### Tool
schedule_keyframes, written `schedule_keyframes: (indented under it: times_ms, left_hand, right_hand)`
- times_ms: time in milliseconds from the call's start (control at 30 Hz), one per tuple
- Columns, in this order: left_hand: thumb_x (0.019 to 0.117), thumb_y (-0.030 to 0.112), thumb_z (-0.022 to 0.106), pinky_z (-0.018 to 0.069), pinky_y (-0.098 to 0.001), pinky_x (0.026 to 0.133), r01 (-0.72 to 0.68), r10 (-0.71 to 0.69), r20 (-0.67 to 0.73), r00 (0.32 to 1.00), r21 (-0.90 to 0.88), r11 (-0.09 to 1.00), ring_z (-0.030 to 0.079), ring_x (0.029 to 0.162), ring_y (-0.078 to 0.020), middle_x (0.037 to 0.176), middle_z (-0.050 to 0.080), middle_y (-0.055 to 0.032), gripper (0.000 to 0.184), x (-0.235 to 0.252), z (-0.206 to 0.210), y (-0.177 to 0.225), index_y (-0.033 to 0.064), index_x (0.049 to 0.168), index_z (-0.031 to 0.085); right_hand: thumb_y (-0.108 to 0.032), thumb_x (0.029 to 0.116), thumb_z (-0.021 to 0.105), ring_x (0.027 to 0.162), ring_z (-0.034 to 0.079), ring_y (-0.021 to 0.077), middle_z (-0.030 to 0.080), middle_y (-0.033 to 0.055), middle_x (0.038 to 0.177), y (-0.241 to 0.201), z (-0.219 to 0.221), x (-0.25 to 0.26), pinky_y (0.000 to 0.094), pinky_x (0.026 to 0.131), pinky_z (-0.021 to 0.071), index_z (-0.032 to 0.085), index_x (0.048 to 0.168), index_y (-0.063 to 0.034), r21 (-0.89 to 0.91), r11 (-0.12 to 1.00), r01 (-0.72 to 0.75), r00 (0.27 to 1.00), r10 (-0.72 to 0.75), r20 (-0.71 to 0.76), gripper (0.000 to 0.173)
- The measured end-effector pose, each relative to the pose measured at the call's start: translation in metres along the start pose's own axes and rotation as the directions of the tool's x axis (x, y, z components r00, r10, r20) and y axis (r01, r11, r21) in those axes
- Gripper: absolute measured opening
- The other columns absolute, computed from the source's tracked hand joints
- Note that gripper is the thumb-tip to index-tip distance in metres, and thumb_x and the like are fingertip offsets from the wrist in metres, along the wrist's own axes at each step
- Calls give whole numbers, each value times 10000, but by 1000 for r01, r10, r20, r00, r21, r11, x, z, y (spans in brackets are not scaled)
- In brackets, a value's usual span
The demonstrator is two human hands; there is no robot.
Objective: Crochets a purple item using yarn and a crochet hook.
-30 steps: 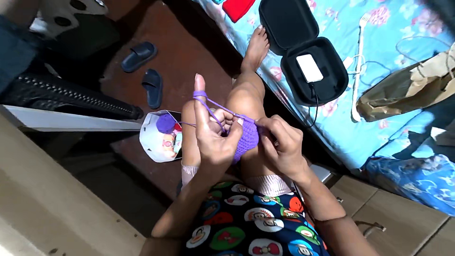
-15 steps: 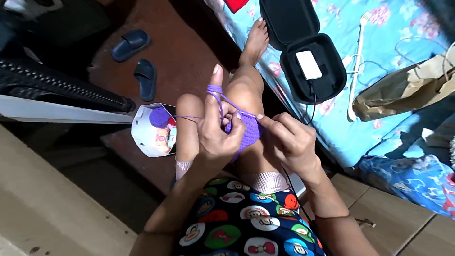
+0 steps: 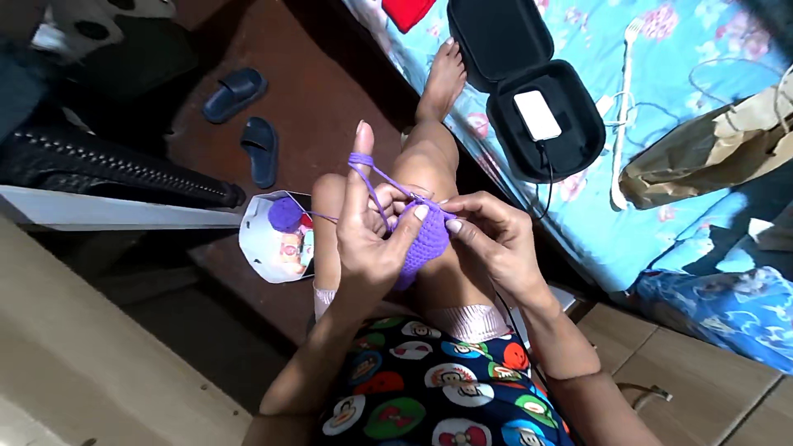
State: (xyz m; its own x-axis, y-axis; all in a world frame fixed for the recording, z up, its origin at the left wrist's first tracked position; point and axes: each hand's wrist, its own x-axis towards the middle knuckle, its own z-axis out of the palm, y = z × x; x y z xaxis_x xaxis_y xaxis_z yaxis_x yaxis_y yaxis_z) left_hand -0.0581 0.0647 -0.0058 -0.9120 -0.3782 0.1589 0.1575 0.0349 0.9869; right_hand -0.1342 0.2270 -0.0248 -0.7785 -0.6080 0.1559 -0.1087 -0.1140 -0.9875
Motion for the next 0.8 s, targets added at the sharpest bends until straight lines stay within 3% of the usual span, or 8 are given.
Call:
schedule_keyframes:
  times_ms: [133,233,333,433,533,600,700,800]
  left_hand:
    - [891,-101,661,591,-181,718,-18,20,-65,998,24,1000,702,796,-51,984,730,22,878,-2,-2,2,32,1606,170]
    - [910,-101,634,591,-179,738,-19,22,-57,998,54,998,705,821,-39,1018,733,28,854,-5,-3,2,23,1606,156]
    - [914,-98,633,580,-163,700,-20,26,-68,997,98,995,690,770,-23,976,728,31,851,-7,-4,2,18,1607,153]
    - [904,-91,653,570,-159,676,-35,49,-102,994,138,990,676,748,-21,949,723,29,851,-9,-3,2,15,1602,177]
    - [885,-121,642,581,-166,692,-6,9,-103,995,29,1000,690,752,-28,947,726,38,881,-9,-4,3,43,1608,165]
    - [886,-141,621,600,-188,729,85,-90,-38,995,-110,990,713,780,-51,983,737,30,908,-9,-9,4,125,1625,164]
    - [887,-131,625,603,-193,717,141,-144,-27,989,-95,985,714,778,-53,1000,739,19,911,-11,-12,3,174,1632,199]
    - [920,-36,643,562,-182,674,-156,196,-92,976,329,931,659,766,-35,969,705,-34,742,-20,-8,-8,-14,1573,291]
  right_hand:
    - [27,973,556,946,690,97,720,118,1030,6,4,0,229,841,577,701,1137,69,-280,936,211,977,-208,42,223]
    - [-5,940,567,766,626,171,662,115,838,12,7,0,274,673,521,735,1112,42,-559,741,372,913,-402,75,246]
    - [-47,939,610,670,588,212,632,112,764,17,12,-3,308,567,461,778,1130,-31,-709,572,413,858,-505,92,255]
    - [-19,930,618,675,607,189,655,113,793,15,13,-5,298,570,481,778,1157,-35,-641,668,377,893,-446,61,279]
    - [50,961,587,916,692,69,736,102,1068,-2,14,-5,216,833,580,703,1224,54,-167,981,94,995,-96,-2,287]
    - [71,962,575,830,663,38,715,79,1051,-10,18,-3,195,765,574,648,1235,72,34,999,-35,999,35,-9,282]
    - [20,966,572,905,713,114,739,110,1064,-8,25,-5,276,781,598,677,1186,46,-368,916,162,986,-167,17,245]
    - [-5,955,581,868,720,138,746,99,1007,-13,33,-5,308,706,590,704,1120,15,-502,841,201,976,-217,28,207]
